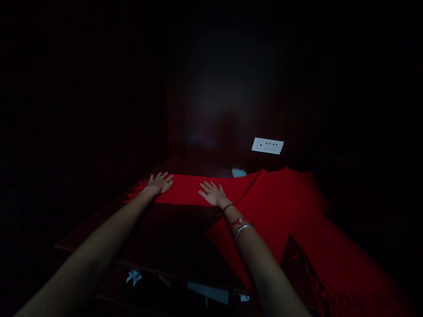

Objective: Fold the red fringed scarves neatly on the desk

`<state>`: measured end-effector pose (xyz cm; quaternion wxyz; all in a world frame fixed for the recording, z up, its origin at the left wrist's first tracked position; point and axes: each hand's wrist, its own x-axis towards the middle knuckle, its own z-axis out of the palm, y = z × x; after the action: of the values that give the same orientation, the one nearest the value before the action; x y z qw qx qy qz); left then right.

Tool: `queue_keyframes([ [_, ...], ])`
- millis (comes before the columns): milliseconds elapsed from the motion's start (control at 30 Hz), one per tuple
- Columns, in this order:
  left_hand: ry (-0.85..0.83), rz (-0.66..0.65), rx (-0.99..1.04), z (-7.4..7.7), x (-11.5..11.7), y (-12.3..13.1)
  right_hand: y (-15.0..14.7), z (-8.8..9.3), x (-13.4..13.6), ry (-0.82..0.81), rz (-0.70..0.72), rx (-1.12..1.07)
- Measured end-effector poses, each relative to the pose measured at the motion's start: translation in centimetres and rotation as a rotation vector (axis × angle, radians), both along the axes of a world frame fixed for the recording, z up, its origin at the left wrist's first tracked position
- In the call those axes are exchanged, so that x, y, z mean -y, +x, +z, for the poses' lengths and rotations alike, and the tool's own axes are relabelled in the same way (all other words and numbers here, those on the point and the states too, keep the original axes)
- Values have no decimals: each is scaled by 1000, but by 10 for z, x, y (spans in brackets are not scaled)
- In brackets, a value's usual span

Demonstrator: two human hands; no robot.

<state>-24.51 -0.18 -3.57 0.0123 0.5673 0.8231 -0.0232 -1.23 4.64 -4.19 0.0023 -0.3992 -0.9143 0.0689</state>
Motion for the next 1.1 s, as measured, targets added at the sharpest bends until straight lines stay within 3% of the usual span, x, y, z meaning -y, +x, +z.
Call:
queue_keyframes([
  [67,47,129,-83,7,6,-3,0,0,0,-4,-3,0],
  [133,169,124,-147,10,9,12,0,0,-1,-1,-6,-3],
  [200,265,-42,-125,7,9,35,0,-1,-1,4,-8,-5],
  [267,196,-242,-19,1,7,57,-1,-1,0,7,-8,-3],
  [333,93,-325,66,-6,5,67,-2,0,2,9,-8,-9],
  [600,74,-296,68,-11,6,59,13,10,10,-63,-156,-18],
  [800,140,-300,59,-11,6,62,39,16,29,-53,-135,-101],
  [967,313,-235,14,-6,10,59,92,36,69,-23,-85,-157],
  [1100,109,-129,39,-9,11,50,139,32,94,-140,-77,-25],
])
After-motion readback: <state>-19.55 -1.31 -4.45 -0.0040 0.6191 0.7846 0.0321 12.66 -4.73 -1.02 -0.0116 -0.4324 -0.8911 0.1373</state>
